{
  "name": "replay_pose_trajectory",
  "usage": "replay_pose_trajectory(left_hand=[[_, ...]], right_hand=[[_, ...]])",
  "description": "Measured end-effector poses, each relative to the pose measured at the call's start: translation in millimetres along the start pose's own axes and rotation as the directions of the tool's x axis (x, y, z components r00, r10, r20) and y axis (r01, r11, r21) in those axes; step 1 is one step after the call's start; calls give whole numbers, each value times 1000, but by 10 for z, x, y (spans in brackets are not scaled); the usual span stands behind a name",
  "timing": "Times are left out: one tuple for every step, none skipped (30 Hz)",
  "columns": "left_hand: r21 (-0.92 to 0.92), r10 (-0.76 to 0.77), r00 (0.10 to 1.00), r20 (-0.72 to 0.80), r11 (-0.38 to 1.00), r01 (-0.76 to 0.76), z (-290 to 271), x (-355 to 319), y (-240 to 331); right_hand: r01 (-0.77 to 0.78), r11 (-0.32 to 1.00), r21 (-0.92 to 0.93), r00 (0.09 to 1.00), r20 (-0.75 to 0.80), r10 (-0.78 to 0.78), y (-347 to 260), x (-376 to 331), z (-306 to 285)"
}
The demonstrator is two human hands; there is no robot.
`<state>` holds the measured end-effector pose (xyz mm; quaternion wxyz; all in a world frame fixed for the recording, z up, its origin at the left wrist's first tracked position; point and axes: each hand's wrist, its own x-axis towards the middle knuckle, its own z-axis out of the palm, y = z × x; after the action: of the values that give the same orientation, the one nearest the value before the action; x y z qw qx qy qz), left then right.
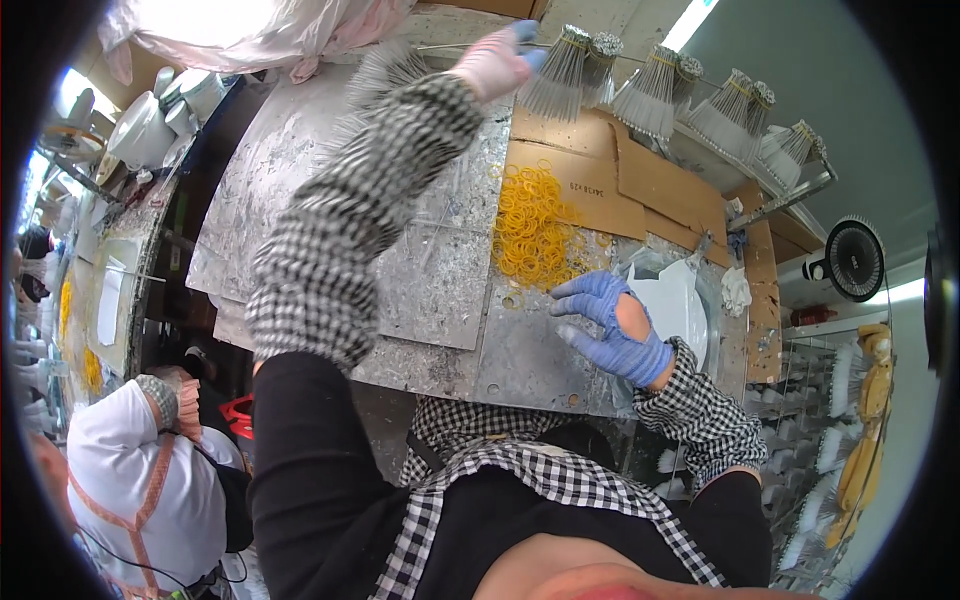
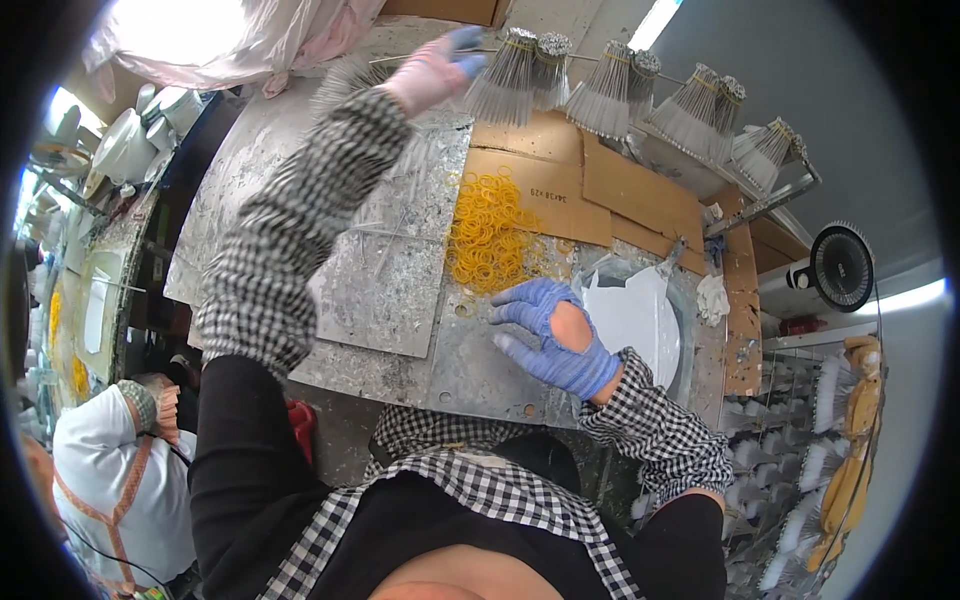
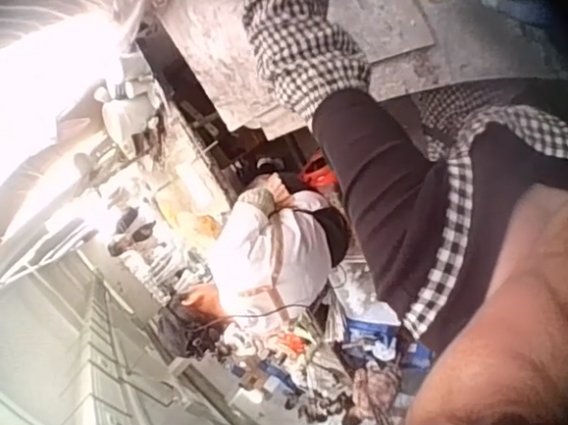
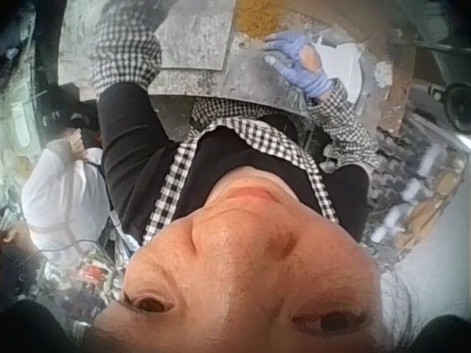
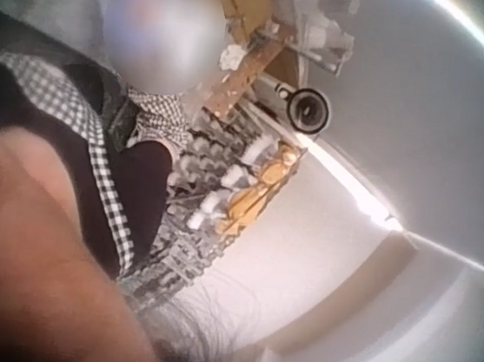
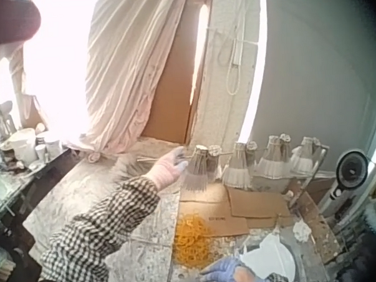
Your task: Bundling silver fiber strands and securing them with yellow rubber bands to prepare duster-like products.
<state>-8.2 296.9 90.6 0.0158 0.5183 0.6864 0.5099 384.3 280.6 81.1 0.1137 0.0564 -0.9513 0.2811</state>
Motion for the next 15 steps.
replay_pose_trajectory(left_hand=[[-24,13,1000,-14,1000,-13,-161,-188,33],[-32,-5,1000,-26,999,4,-363,-402,-19],[-42,-23,999,-37,999,21,-548,-601,-89],[-24,-62,997,-40,998,61,-718,-821,-192],[-7,-106,993,-44,994,106,-858,-1060,-272],[95,-134,990,-40,986,137,-953,-1294,-304],[198,-164,986,-39,966,168,-1015,-1549,-281],[192,-268,963,11,946,261,-989,-1814,-180],[195,-372,927,53,914,356,-997,-2087,-57],[244,-396,908,138,902,356,-957,-2314,-67],[292,-421,880,220,889,352,-915,-2517,-98],[292,-426,875,230,888,355,-868,-2627,-82],[483,-439,867,237,827,287,-838,-2726,-38],[654,-456,858,237,728,207,-825,-2814,-15],[659,-468,851,239,722,212,-808,-2845,-23]], right_hand=[[-12,1000,5,1000,-9,12,20,-14,9],[-3,1000,30,1000,16,3,25,-9,38],[3,999,53,999,42,-5,42,6,72],[4,998,70,999,45,-7,63,27,108],[28,998,60,999,35,-30,88,46,141],[44,998,48,999,22,-45,117,53,182],[39,997,71,999,29,-41,123,89,224],[-1,995,100,999,53,-4,141,145,254],[-34,991,131,997,80,23,170,229,305],[-17,991,131,998,68,9,239,316,419],[-19,989,145,997,71,9,312,437,534],[-45,991,128,994,102,32,411,564,652],[-66,991,113,990,133,51,490,699,766],[-35,999,38,992,125,30,546,852,906],[-4,999,-38,993,116,9,594,1016,1041]])
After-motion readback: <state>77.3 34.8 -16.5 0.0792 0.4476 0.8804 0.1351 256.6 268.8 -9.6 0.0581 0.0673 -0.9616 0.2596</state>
